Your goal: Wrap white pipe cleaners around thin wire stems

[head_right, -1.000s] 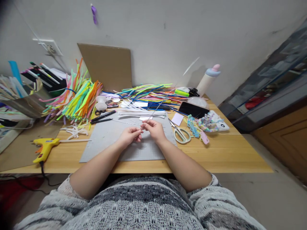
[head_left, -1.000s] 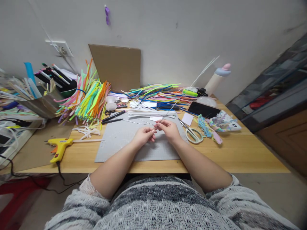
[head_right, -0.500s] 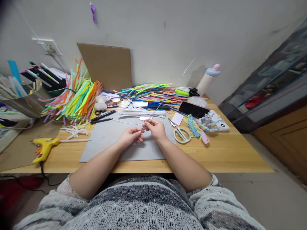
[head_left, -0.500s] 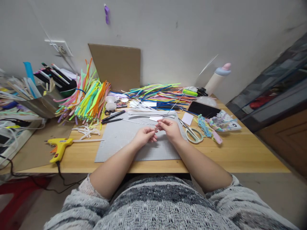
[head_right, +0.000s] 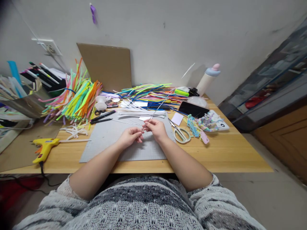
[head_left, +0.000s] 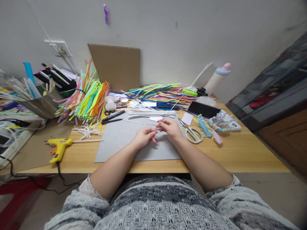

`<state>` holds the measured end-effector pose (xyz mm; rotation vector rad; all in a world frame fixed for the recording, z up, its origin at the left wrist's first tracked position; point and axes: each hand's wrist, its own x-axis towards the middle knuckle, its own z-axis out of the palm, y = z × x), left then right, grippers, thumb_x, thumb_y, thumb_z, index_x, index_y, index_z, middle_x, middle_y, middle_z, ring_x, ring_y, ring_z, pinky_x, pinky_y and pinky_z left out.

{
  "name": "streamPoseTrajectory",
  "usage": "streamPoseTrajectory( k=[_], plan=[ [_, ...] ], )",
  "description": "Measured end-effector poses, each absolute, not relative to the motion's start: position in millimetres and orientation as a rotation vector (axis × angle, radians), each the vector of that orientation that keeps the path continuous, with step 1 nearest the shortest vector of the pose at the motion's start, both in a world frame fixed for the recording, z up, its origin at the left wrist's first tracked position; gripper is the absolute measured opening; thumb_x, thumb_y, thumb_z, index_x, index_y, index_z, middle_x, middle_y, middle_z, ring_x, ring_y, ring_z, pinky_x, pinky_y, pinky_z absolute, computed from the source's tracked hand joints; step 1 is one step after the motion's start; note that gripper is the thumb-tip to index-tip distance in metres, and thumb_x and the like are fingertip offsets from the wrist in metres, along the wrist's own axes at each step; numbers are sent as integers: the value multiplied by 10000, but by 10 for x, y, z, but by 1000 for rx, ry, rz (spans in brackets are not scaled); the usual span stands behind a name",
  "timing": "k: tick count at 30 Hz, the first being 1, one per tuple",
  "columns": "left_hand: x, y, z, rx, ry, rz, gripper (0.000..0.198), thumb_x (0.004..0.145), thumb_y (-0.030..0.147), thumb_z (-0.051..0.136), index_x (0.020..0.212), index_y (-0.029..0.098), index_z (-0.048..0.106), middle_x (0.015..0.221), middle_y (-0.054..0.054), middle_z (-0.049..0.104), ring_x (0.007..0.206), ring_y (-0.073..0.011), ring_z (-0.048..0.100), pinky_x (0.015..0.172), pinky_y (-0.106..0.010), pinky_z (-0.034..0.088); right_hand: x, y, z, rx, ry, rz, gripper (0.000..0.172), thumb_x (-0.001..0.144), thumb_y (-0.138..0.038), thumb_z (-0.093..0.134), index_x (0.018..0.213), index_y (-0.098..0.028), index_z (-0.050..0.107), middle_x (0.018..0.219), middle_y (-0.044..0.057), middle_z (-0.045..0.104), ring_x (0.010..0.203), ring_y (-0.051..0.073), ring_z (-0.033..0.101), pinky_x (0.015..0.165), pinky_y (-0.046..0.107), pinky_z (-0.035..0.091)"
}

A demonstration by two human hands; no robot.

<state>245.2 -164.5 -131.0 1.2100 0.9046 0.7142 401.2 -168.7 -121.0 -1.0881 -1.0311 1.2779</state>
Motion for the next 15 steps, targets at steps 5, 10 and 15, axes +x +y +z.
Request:
streamPoseTrajectory(
  k=[5,10,15],
  plan=[
    [2333,-1581,-1164,1216,896,913,304,679,344,684,888,129,636,744,-31,651,591,-87,580,487,-181,388,3950,-1775,-1137,-1057,-1172,1401,349,602,-428,743,772,-137,656,645,36,674,534,125,612,536,247,454],
    [2270,-1567,-1043,1271,815,918,379,625,341,733,927,121,669,673,8,592,499,-46,461,463,-196,310,3859,-1879,-1177,-1009,-1380,1732,338,645,-421,724,786,-125,641,648,33,683,538,122,636,517,219,439],
    [2274,-1584,-1088,1275,808,920,344,588,296,754,871,119,671,570,39,550,467,-51,445,485,-209,333,3814,-1905,-1235,-1034,-1404,1817,369,632,-434,732,776,-113,621,619,30,675,516,116,627,515,218,436]
  ],
)
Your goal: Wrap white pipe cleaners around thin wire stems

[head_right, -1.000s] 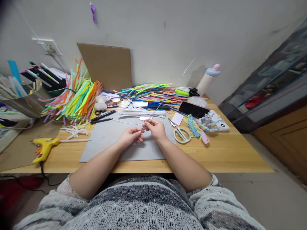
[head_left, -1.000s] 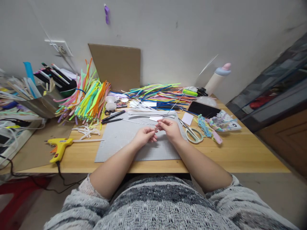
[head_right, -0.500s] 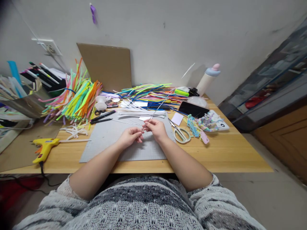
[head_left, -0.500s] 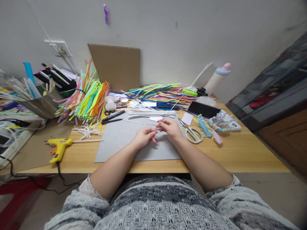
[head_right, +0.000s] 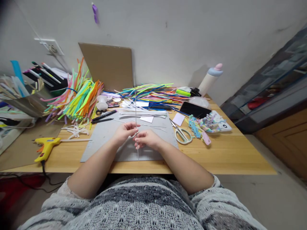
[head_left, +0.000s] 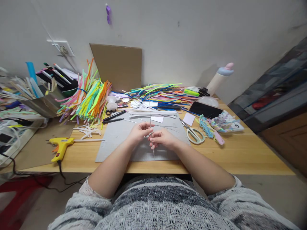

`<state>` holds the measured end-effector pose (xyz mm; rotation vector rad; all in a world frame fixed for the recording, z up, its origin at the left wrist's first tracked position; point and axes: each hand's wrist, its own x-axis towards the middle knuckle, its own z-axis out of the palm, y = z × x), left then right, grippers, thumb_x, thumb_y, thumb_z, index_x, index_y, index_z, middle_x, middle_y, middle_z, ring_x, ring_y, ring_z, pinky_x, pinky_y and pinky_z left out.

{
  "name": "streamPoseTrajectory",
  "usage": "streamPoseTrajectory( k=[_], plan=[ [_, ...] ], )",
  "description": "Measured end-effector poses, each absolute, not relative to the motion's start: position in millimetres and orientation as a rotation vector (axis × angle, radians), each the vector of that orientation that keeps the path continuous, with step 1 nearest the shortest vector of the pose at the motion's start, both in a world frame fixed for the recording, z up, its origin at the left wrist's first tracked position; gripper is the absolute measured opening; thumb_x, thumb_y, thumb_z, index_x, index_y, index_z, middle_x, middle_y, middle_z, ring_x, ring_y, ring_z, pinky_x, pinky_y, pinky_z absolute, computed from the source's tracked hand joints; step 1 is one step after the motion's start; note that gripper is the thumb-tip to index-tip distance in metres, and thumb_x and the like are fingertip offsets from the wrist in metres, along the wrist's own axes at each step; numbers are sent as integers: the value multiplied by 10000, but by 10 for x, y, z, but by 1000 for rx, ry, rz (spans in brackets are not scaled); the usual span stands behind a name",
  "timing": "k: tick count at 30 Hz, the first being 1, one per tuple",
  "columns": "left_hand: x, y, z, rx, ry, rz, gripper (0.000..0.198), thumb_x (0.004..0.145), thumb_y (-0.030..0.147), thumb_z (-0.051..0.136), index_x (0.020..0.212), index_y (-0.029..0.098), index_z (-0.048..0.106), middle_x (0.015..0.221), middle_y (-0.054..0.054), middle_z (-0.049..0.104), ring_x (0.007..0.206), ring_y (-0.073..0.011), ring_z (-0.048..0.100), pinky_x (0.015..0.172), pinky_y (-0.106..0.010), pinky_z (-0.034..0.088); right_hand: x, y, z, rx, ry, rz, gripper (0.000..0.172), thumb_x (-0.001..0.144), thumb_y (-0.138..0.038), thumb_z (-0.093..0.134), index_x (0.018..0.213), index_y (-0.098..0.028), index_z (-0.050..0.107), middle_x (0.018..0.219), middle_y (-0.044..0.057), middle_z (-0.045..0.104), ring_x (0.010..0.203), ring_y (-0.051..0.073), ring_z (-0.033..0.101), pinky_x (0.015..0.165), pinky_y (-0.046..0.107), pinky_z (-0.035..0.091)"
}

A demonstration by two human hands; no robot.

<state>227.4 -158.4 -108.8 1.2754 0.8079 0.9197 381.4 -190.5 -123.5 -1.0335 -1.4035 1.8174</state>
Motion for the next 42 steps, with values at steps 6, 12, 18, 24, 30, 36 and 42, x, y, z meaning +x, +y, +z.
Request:
streamPoseTrajectory(
  k=[6,12,18,24,30,36,42],
  plan=[
    [2227,-1520,-1107,1236,862,964,306,554,279,764,808,125,690,597,1,613,534,-93,535,520,-221,387,3853,-1918,-1163,-1045,-1463,1914,372,637,-433,726,795,-113,623,623,22,671,524,107,626,521,206,429],
    [2067,-1379,-1046,1066,946,1135,353,491,304,807,761,118,676,635,-26,650,550,-112,591,533,-226,422,3901,-1948,-1112,-1013,-1594,2087,350,651,-423,716,791,-115,625,598,1,651,514,93,618,529,198,430],
    [1882,-1292,-970,976,977,1217,368,452,290,828,726,110,661,602,-16,640,517,-97,590,525,-208,436,3912,-1963,-1115,-1012,-1672,2166,347,658,-423,712,786,-114,617,620,1,655,464,72,588,526,199,436],
    [1710,-1208,-902,871,973,1384,349,441,266,824,699,114,645,611,-6,636,532,-84,588,555,-202,462,3929,-1956,-1190,-1022,-1698,2251,359,647,-429,721,789,-114,621,618,0,654,471,76,593,533,208,450],
    [1476,-1110,-828,731,989,1571,286,499,228,791,701,132,613,609,13,624,510,-64,568,530,-178,452,3906,-1995,-1210,-1041,-1768,2286,320,657,-399,711,789,-121,626,588,-15,638,455,65,574,538,209,466],
    [1384,-1041,-844,668,1076,1681,248,564,237,760,728,124,613,563,17,594,494,-74,569,508,-180,447,3913,-2009,-1189,-1106,-1891,2204,201,700,-314,655,757,-125,617,574,-20,614,472,76,578,525,215,457],
    [1426,-1035,-875,650,1164,1661,212,604,229,723,734,132,587,526,30,570,469,-68,555,495,-169,450,3985,-2023,-1060,-1267,-2157,1945,78,736,-178,536,706,-134,593,550,-23,589,448,69,549,497,198,417]
  ],
)
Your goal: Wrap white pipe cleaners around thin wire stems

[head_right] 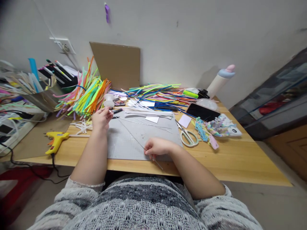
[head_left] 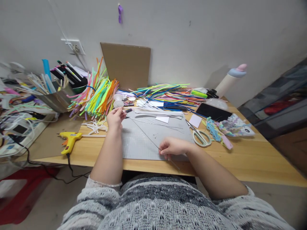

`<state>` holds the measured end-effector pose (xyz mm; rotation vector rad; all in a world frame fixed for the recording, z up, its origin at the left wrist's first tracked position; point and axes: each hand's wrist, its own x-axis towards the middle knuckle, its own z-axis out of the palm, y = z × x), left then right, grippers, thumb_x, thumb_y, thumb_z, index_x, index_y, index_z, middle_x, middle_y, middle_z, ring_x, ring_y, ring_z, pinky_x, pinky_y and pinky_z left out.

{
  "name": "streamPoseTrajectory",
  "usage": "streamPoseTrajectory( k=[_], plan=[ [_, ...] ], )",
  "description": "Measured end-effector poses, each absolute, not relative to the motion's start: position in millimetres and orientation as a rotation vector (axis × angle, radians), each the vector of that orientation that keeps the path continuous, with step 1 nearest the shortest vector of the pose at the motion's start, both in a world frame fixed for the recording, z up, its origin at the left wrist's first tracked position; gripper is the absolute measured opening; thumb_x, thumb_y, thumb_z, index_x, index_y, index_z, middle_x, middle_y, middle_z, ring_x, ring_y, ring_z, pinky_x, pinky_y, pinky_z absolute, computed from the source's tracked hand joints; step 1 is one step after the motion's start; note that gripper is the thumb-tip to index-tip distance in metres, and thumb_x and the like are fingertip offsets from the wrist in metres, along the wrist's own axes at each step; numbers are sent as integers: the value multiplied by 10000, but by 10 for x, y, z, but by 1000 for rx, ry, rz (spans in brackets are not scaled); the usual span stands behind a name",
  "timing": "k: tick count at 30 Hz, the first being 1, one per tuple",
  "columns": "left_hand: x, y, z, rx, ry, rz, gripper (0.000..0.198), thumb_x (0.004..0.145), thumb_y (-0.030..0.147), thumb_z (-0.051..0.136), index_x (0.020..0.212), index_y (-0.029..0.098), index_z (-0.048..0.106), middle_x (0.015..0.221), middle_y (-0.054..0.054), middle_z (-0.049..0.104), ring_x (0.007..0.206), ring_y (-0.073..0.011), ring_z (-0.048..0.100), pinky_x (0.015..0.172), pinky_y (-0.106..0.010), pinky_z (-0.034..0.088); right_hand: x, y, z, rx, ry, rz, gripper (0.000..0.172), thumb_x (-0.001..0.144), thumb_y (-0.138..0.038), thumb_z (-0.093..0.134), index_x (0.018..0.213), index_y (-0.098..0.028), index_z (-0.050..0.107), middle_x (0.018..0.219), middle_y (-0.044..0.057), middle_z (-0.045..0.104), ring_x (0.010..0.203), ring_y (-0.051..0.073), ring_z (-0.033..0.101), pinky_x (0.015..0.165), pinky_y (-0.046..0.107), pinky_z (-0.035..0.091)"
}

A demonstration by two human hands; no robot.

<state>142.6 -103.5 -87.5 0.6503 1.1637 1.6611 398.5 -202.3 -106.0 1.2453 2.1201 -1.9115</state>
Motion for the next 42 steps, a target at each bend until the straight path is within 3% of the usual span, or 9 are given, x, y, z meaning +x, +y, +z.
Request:
streamPoseTrajectory(
  k=[7,11,15,24,32,42],
  plan=[
    [1415,-1042,-877,659,1129,1537,149,649,195,681,709,147,553,493,42,532,420,-59,527,420,-140,402,4049,-2070,-979,1236,2070,-1926,63,724,-182,536,691,-144,574,533,-36,568,447,72,536,506,208,418],
    [1462,-1060,-892,801,1141,1530,203,690,305,672,742,135,572,569,14,598,443,-79,576,446,-165,441,4095,-2116,-1023,1268,1984,-1993,86,729,-216,557,720,-135,582,534,-30,571,436,66,528,500,207,425],
    [1478,-1082,-879,834,1139,1446,213,734,338,616,715,134,559,519,7,587,395,-84,555,384,-153,391,4145,-2165,-1025,1261,1957,-2003,119,729,-252,576,732,-133,586,539,-25,574,445,67,533,498,204,422],
    [1524,-1095,-884,843,1088,1521,222,740,335,605,852,143,599,487,17,577,370,-85,533,365,-147,362,4242,-2216,-1066,1218,1960,-2025,128,745,-246,539,751,-126,583,576,-10,585,449,70,531,476,199,407],
    [1716,-1173,-952,938,1003,1405,365,721,455,650,867,121,622,663,-16,629,528,-90,617,465,-168,461,4238,-2131,-1077,1315,1954,-2114,182,713,-309,598,757,-133,578,568,-23,586,455,71,535,509,210,417],
    [1745,-1180,-967,955,1079,1388,341,728,410,654,851,93,628,544,14,574,441,-79,581,403,-146,419,4244,-2154,-1119,1288,1925,-2155,191,717,-301,602,772,-120,585,577,-11,590,453,67,540,504,208,413]
  ],
)
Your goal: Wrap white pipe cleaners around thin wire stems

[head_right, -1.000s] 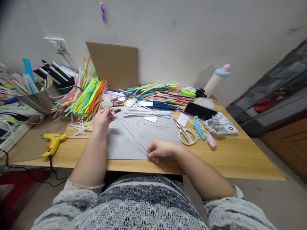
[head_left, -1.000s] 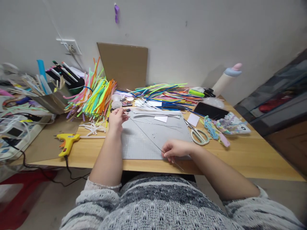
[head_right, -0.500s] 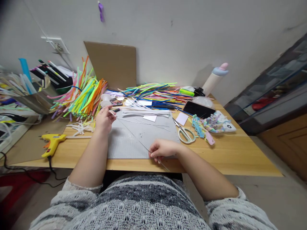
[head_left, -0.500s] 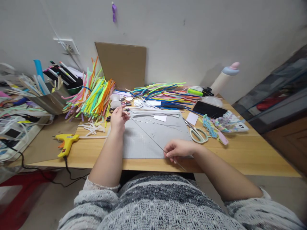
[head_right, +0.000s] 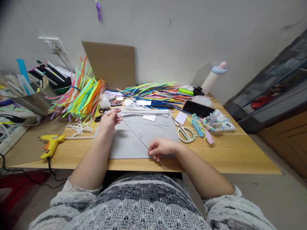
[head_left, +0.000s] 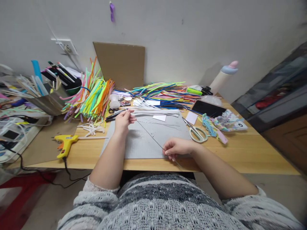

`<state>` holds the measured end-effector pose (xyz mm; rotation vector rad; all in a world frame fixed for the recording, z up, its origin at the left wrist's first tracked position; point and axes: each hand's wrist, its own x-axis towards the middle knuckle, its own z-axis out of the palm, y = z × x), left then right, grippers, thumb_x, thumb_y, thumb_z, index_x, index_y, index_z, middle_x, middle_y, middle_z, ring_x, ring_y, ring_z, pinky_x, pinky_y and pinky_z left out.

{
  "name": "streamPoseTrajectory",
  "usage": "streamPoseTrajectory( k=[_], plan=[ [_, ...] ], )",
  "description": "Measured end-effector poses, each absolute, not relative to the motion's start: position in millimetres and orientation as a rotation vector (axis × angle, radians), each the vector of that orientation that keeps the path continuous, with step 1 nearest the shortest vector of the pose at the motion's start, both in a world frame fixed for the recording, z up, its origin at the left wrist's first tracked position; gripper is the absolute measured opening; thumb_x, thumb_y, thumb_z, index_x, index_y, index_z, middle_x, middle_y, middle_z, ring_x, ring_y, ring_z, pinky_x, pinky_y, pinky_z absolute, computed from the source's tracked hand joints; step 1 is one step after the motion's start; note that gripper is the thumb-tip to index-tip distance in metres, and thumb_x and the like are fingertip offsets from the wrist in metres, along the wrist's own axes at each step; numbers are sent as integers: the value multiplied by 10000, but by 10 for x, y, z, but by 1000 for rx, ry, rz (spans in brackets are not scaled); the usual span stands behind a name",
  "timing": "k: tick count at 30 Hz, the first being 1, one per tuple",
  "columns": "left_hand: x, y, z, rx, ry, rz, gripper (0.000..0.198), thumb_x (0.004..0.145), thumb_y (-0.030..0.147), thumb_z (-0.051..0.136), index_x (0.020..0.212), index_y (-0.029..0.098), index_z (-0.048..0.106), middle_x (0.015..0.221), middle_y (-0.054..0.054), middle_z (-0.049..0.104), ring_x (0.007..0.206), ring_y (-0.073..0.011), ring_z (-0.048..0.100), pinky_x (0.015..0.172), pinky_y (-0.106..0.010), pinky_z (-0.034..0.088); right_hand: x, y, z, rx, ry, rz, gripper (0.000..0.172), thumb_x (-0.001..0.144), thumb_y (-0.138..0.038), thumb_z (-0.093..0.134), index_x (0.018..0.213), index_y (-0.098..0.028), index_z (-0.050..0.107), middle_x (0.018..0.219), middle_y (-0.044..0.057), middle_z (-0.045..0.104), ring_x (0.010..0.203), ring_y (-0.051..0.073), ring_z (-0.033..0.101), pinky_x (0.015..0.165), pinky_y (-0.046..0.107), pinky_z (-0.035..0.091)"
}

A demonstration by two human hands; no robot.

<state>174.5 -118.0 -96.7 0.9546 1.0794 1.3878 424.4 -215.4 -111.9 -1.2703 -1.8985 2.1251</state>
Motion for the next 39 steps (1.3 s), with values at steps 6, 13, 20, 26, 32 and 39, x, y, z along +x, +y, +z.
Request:
streamPoseTrajectory(
  k=[6,13,20,26,32,39],
  plan=[
    [1728,-1186,-971,1039,1012,1449,418,664,368,711,990,138,587,682,9,634,492,-84,616,460,-169,466,4282,-2151,-1131,-1224,-1876,2184,234,719,-332,611,789,-111,581,581,-1,594,443,67,536,496,207,407],
    [1696,-1169,-985,1020,1044,1422,422,643,375,716,970,135,600,647,5,638,472,-91,609,430,-164,440,4262,-2165,-1138,-1246,-1902,2154,219,732,-326,599,789,-115,587,589,-5,594,449,62,540,496,196,405],
    [1667,-1138,-976,997,1092,1483,345,638,378,725,842,112,643,650,-10,638,520,-79,611,477,-158,448,4279,-2167,-1174,-1247,-1874,2181,227,737,-330,605,804,-113,589,568,-8,593,443,65,543,481,188,409],
    [1649,-1135,-959,921,1087,1469,331,657,355,710,866,108,643,646,-18,637,521,-96,621,479,-171,451,4277,-2171,-1174,-1266,-1872,2164,221,743,-324,605,802,-112,591,570,-6,597,445,61,546,470,177,405],
    [1674,-1121,-949,882,1078,1513,398,781,431,576,1099,195,530,791,-26,661,556,-115,638,466,-192,446,4287,-2166,-1195,-1206,-1815,2169,269,734,-365,632,808,-107,600,577,-2,609,451,60,559,473,171,410],
    [2093,-1389,-1072,951,921,1118,369,641,377,727,900,133,630,729,-13,603,490,-38,505,436,-154,343,4083,-1985,-1021,-1160,-1375,1848,373,650,-441,701,832,-136,585,594,-4,635,456,79,583,426,171,417]
  ],
)
